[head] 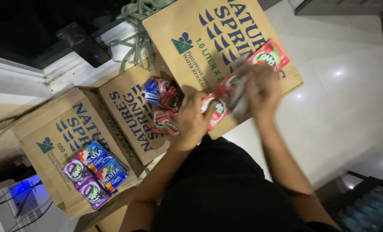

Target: The person wipes the surface of stacked cardboard boxes with a cloth. They then pick up small packets of drink mix, wipe them, and place them back on the boxes. Finally, they walk to a nearby shelf and place some of the packets on it.

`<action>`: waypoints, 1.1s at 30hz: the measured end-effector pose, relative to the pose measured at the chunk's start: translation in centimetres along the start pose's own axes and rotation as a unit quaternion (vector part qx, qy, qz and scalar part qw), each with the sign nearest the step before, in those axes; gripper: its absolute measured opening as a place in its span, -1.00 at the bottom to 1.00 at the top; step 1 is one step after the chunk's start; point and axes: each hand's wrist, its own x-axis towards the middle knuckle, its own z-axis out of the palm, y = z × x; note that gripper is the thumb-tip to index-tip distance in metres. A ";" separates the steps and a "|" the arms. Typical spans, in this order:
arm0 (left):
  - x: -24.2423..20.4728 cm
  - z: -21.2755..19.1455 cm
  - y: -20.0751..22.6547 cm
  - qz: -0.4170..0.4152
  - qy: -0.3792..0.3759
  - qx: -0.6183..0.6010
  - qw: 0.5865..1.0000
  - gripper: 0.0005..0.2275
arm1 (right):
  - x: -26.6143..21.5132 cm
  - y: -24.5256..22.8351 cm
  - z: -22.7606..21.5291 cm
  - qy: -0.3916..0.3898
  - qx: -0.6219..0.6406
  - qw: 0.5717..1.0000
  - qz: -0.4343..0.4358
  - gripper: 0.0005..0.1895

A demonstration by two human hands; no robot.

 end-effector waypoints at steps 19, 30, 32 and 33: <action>-2.8 5.2 -3.7 -0.024 0.106 -0.045 0.993 -0.76 | -3.6 -2.0 4.7 -0.138 -0.119 0.979 -0.087 -0.78; -2.7 4.6 -3.2 -0.017 0.086 -0.063 0.994 -0.76 | 1.5 3.1 2.0 -0.065 -0.263 0.961 -0.052 -0.73; -2.7 4.7 -3.4 -0.013 0.087 -0.061 0.994 -0.76 | -0.3 1.8 3.8 -0.067 -0.267 0.960 -0.045 -0.77; -2.7 4.9 -3.5 -0.010 0.091 -0.063 0.994 -0.76 | -1.8 0.6 5.1 -0.156 -0.243 0.957 -0.039 -0.84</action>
